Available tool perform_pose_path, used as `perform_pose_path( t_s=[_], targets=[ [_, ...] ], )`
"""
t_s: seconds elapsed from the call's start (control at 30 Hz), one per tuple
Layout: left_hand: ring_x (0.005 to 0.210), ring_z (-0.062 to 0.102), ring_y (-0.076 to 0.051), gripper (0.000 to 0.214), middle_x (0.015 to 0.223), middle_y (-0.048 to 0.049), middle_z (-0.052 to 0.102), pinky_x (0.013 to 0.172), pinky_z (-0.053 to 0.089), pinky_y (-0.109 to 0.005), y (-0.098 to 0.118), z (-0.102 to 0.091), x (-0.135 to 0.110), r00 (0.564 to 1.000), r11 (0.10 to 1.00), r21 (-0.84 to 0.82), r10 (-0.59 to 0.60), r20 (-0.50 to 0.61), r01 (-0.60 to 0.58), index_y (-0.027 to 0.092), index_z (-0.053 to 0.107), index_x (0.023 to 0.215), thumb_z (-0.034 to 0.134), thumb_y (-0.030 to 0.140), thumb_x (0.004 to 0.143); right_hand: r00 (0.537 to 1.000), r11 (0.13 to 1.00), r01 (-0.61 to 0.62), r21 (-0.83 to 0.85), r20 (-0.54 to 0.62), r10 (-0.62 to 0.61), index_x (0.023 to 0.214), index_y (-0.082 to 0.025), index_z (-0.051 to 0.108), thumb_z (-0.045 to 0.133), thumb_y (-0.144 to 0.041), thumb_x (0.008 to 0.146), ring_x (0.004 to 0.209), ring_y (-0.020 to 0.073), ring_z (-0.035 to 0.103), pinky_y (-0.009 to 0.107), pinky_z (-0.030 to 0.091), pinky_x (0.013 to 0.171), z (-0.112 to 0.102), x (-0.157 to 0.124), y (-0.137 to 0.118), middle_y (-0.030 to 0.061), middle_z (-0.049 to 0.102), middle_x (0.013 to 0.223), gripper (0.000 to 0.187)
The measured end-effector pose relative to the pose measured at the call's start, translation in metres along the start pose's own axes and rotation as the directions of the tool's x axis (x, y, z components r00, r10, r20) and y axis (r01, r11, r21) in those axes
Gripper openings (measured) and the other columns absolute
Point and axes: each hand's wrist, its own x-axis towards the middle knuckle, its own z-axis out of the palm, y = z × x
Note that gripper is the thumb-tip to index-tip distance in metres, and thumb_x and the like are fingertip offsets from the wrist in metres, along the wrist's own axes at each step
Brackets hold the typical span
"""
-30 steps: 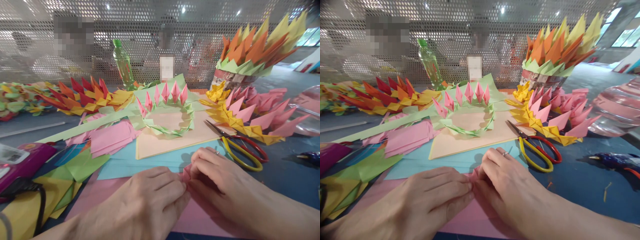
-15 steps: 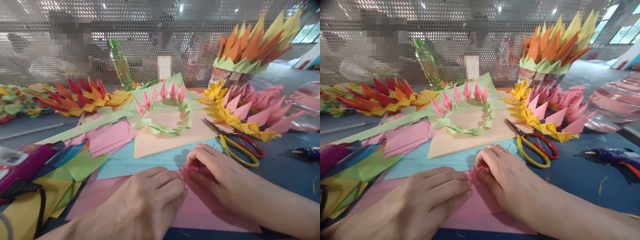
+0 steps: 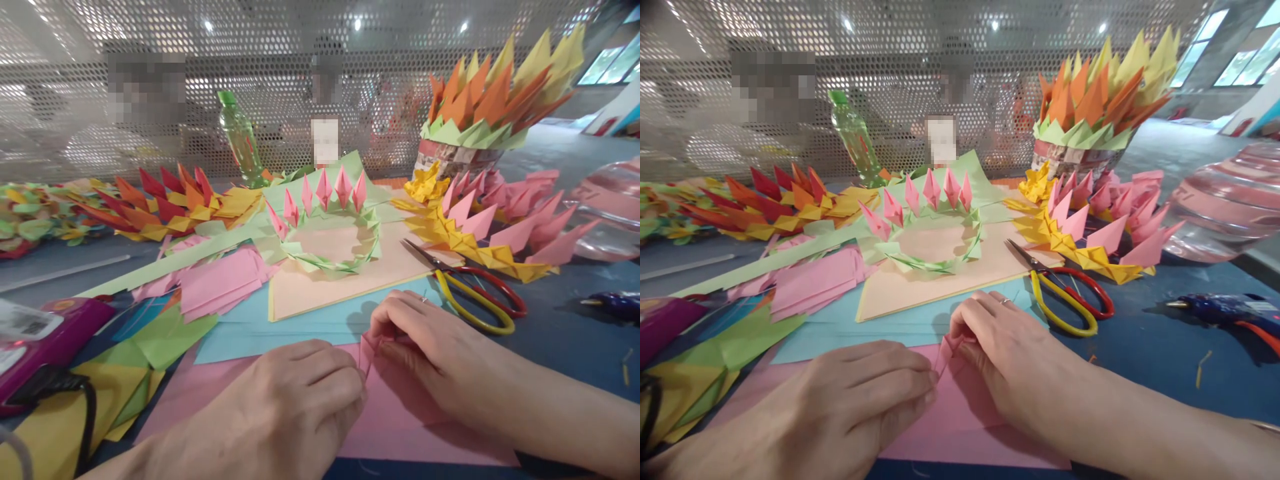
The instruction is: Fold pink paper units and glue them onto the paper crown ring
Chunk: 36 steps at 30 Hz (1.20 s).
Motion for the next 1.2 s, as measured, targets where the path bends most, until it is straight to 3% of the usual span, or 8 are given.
perform_pose_path(
  t_s=[0.2,0.33,0.43,0.53,0.73,0.87,1.07,1.2],
  targets=[
    [0.083,0.067,-0.023,0.029,0.085,-0.0074,0.071,0.088,0.056,-0.033,0.006,-0.007,-0.002,0.994,0.999,0.002,-0.044,0.104,0.044,0.012,0.067,0.108,0.038,0.014,0.102,0.996,0.997,-0.068,0.024,-0.051,0.069,0.091,-0.024,0.053,0.067,-0.035,0.098,0.085,0.0190,0.054,0.033,0.039,0.074,0.004,0.003,-0.003,-0.0022,0.058,0.090,0.020],
    [0.087,0.066,-0.025,0.035,0.091,-0.0096,0.072,0.089,0.056,-0.038,0.012,-0.006,-0.007,0.985,0.994,0.045,-0.106,0.133,0.101,0.011,0.066,0.113,0.033,0.013,0.103,0.998,0.998,-0.057,0.025,-0.036,0.058,0.093,-0.023,0.053,0.061,-0.035,0.102,0.087,0.0194,0.055,0.034,0.041,0.077,0.005,0.003,-0.003,-0.0008,0.057,0.094,0.016],
    [0.090,0.066,-0.023,0.035,0.100,-0.0116,0.072,0.088,0.056,-0.035,0.016,-0.009,-0.008,0.990,0.993,0.068,-0.107,0.092,0.101,0.012,0.065,0.114,0.032,0.014,0.105,0.998,1.000,-0.012,0.007,-0.064,0.012,0.106,-0.023,0.055,0.057,-0.037,0.103,0.096,0.0212,0.058,0.038,0.045,0.084,0.006,0.002,0.003,0.0029,0.057,0.108,0.014],
    [0.092,0.067,-0.021,0.026,0.104,-0.0107,0.072,0.089,0.056,-0.032,0.015,-0.013,-0.004,0.988,0.992,0.037,-0.126,0.087,0.123,0.014,0.065,0.112,0.042,0.016,0.102,0.995,0.999,0.005,-0.043,-0.096,-0.009,0.118,-0.024,0.055,0.062,-0.045,0.100,0.105,0.0242,0.059,0.042,0.046,0.090,0.005,0.003,0.009,0.0061,0.056,0.118,0.029],
    [0.081,0.069,-0.021,0.023,0.092,-0.0081,0.071,0.078,0.059,-0.030,0.000,-0.013,0.002,0.990,1.000,-0.006,0.006,0.138,-0.005,0.017,0.065,0.100,0.053,0.010,0.083,0.997,0.998,-0.048,-0.051,-0.067,0.045,0.089,-0.021,0.057,0.072,-0.048,0.092,0.083,0.0198,0.059,0.035,0.046,0.074,-0.003,0.006,0.003,0.0024,0.058,0.097,0.031],
    [0.086,0.070,-0.023,0.023,0.090,-0.0093,0.071,0.081,0.058,-0.033,0.000,-0.013,0.001,0.988,0.995,-0.101,-0.005,0.153,0.021,0.017,0.065,0.091,0.052,0.008,0.074,0.997,0.999,-0.007,-0.040,-0.075,0.004,0.083,-0.020,0.055,0.078,-0.041,0.087,0.079,0.0182,0.056,0.031,0.042,0.070,-0.006,0.008,0.002,0.0005,0.058,0.090,0.031],
    [0.097,0.065,-0.021,0.020,0.107,-0.0107,0.070,0.088,0.053,-0.034,0.000,-0.014,0.007,0.958,0.927,-0.243,-0.287,0.029,0.285,0.015,0.067,0.100,0.054,0.012,0.085,0.994,0.998,0.056,-0.008,-0.094,-0.057,0.076,-0.020,0.057,0.082,-0.029,0.082,0.079,0.0186,0.056,0.029,0.039,0.068,-0.009,0.010,0.000,-0.0004,0.061,0.080,0.028],
    [0.085,0.063,-0.019,0.015,0.096,-0.0082,0.070,0.077,0.052,-0.032,-0.005,-0.009,0.019,0.906,0.864,-0.293,-0.422,0.023,0.410,0.014,0.066,0.103,0.063,0.024,0.092,0.993,0.995,0.052,0.082,-0.108,-0.043,0.083,-0.020,0.058,0.072,-0.024,0.087,0.071,0.0160,0.057,0.027,0.038,0.062,-0.011,0.008,-0.005,-0.0015,0.064,0.078,0.015]
  ],
)
